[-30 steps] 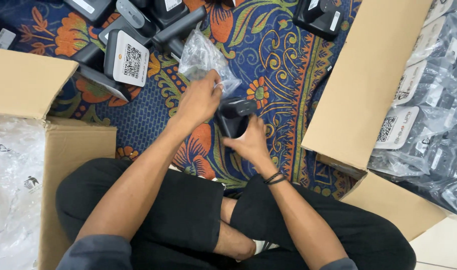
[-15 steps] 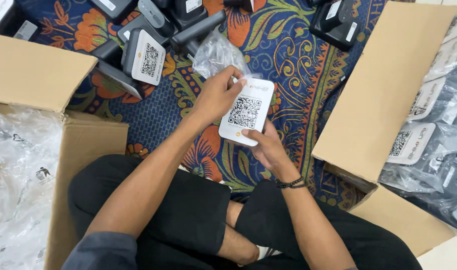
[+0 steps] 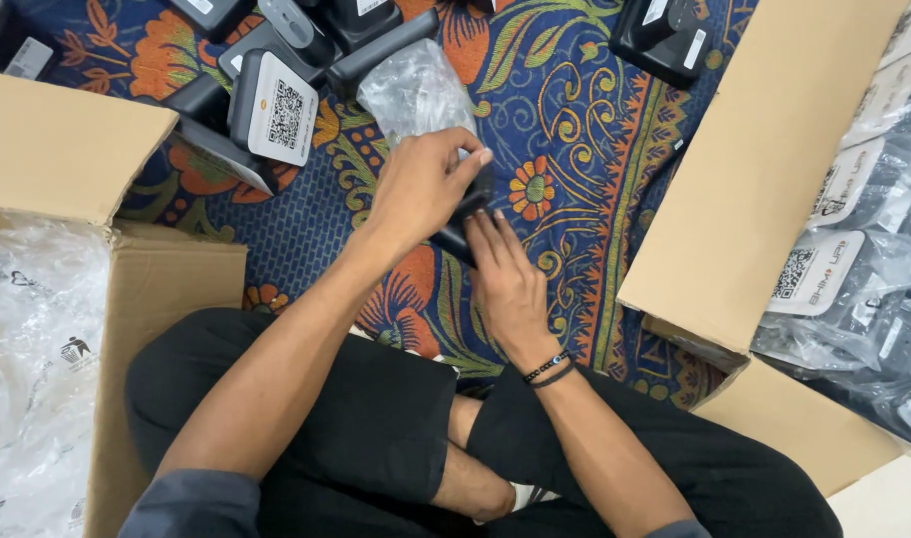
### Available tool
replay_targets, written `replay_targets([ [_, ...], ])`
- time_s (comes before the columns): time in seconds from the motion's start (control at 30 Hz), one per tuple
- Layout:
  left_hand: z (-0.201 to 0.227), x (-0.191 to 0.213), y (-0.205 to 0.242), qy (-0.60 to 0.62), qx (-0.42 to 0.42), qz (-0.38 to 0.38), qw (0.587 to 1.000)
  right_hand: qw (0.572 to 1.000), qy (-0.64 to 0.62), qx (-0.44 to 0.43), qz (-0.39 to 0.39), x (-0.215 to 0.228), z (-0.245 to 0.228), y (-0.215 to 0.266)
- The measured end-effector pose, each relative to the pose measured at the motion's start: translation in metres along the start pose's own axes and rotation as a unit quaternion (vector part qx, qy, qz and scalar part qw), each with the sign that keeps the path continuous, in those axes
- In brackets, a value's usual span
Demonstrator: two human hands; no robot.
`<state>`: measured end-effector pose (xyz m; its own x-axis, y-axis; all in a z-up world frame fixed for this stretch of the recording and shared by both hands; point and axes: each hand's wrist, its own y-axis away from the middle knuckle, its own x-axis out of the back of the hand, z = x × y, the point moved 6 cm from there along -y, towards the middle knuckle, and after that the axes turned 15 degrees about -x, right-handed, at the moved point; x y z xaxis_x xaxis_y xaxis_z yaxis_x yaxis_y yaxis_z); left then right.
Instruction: The person unboxes and organizes plastic-wrapped electronic payment stands or scanners.
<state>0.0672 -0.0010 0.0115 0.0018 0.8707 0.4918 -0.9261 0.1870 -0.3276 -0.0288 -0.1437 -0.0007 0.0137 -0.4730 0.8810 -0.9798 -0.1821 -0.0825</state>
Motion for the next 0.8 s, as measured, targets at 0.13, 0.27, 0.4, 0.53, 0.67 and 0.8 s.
replay_targets([
  [0.13, 0.002, 0.0, 0.0, 0.014, -0.003, -0.017, 1.0, 0.998, 0.046, 0.039, 0.005, -0.005, -0.009, 0.005],
  [0.27, -0.002, 0.009, -0.003, 0.082, 0.036, -0.018, 0.996, 0.998, 0.038, 0.04, 0.022, 0.011, -0.015, 0.0],
  [0.4, -0.02, 0.024, -0.009, 0.104, 0.043, 0.035, 0.993, 0.978, -0.176, -0.112, 0.015, -0.008, 0.031, -0.008],
  [0.53, -0.022, 0.035, -0.01, 0.065, 0.059, 0.082, 0.993, 0.852, -0.458, -0.249, -0.04, -0.007, 0.06, -0.021],
  [0.67, -0.051, 0.018, -0.008, 0.117, 0.078, 0.106, 0.984, 0.747, -0.621, -0.222, -0.084, 0.013, 0.052, -0.027],
  [0.8, -0.05, 0.003, -0.011, 0.347, 0.082, 0.065, 0.932, 0.645, -0.711, -0.184, -0.21, 0.011, 0.06, -0.022],
])
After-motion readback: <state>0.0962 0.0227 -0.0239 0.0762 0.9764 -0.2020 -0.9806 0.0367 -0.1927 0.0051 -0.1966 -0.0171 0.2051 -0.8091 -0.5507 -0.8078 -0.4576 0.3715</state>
